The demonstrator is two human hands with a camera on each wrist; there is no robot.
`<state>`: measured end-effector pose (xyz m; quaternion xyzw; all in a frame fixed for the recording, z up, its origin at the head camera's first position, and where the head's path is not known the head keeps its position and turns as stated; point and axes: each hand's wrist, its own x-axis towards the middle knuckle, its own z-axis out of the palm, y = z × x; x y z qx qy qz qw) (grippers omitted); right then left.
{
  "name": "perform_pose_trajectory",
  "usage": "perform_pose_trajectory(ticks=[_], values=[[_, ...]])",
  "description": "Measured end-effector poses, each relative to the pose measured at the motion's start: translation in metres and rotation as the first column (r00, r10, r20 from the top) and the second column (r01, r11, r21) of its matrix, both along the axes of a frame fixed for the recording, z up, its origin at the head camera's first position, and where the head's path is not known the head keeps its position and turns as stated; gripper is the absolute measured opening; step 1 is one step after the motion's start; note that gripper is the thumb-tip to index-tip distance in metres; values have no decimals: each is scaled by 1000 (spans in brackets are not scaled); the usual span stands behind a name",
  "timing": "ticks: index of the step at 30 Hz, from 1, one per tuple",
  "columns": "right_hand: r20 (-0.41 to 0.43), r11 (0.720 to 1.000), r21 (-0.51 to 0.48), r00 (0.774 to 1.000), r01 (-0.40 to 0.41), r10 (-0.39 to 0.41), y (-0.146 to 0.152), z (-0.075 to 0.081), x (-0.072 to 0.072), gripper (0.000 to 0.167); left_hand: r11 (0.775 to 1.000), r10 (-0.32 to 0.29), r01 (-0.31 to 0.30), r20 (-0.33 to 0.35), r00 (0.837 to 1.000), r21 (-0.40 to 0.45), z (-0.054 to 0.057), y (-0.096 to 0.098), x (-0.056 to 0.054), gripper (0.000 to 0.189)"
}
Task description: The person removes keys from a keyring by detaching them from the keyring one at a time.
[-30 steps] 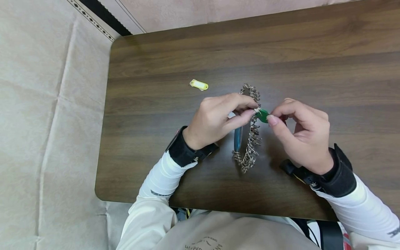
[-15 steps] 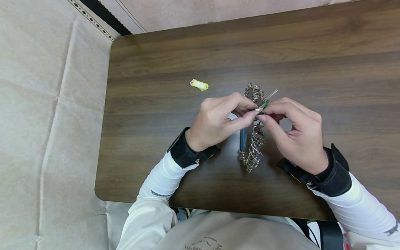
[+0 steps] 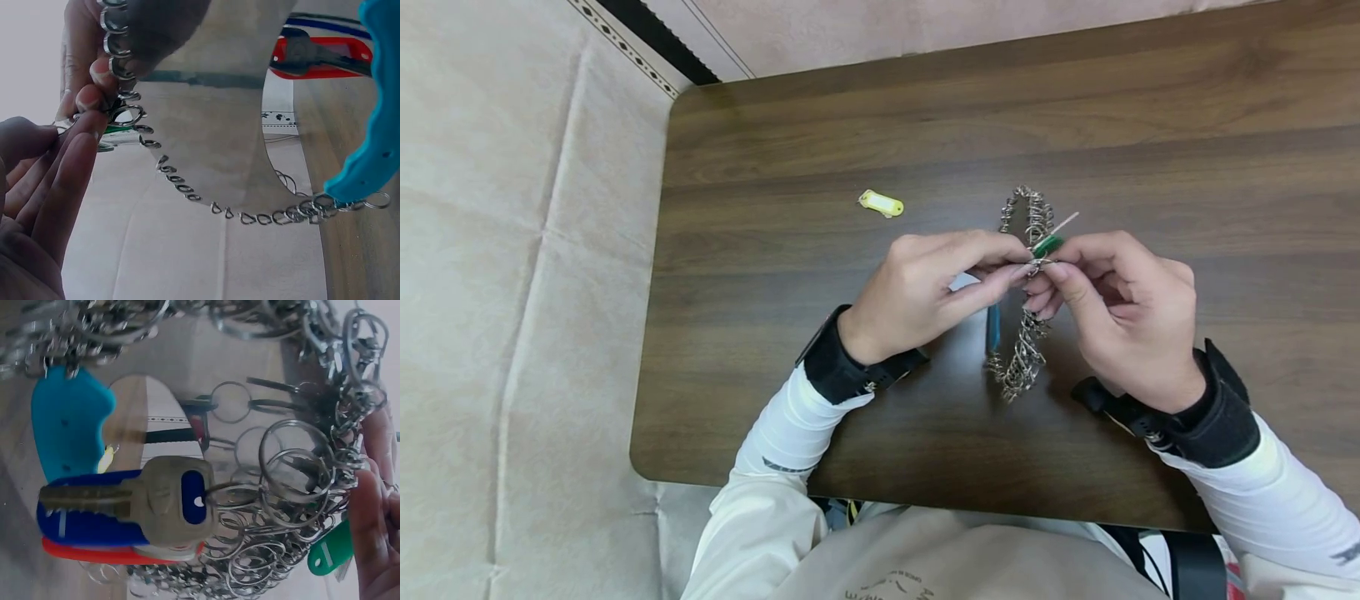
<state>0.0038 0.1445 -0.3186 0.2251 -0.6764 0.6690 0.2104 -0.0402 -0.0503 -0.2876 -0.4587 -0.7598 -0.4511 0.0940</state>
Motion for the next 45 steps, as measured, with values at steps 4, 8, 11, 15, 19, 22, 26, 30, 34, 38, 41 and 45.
perform_pose_trajectory(ticks=[4, 8, 11, 15, 19, 22, 26, 30, 34, 38, 41, 45], values=[[1, 997, -72, 1000, -28, 28, 0, -2, 0, 26, 1000, -7, 8, 28, 1000, -10, -2, -1, -2, 14], [-2, 989, -141, 999, -54, 54, -3, -2, -1, 29, 1000, -10, 10, 44, 999, 2, 0, -2, -2, 13], [0, 980, -185, 997, -70, 72, -5, -1, -1, 32, 1000, -7, 7, 43, 999, 6, 1, -2, -2, 11], [10, 971, -224, 996, -80, 84, -8, 1, 0, 33, 1000, -9, 10, 61, 998, -17, 1, -3, -2, 11], [20, 968, -238, 996, -79, 86, -8, 2, 0, 33, 999, -19, 23, 82, 996, -41, 0, -3, -2, 12], [25, 968, -240, 996, -76, 85, -8, 2, 0, 33, 998, -32, 36, 87, 996, -47, -1, -2, -3, 12], [32, 968, -240, 996, -72, 82, -8, 2, 0, 34, 998, -46, 50, 80, 996, -48, -2, -1, -3, 12], [45, 972, -222, 995, -73, 85, -7, 2, 0, 33, 998, -41, 44, 62, 997, -51, -4, 0, -4, 12], [73, 973, -212, 992, -86, 104, -7, 1, 0, 31, 999, -32, 33, 42, 999, -28, -6, 1, -6, 12], [90, 970, -218, 987, -108, 130, -7, 0, 0, 28, 999, -17, 18, 27, 999, -29, -8, 2, -7, 12], [90, 970, -206, 985, -129, 150, -7, -1, 0, 29, 999, -5, 6, 23, 1000, -46, -9, 2, -7, 11], [87, 975, -166, 982, -149, 165, -5, -3, -1, 35, 997, 12, -10, 32, 999, -73, -10, 2, -6, 11]])
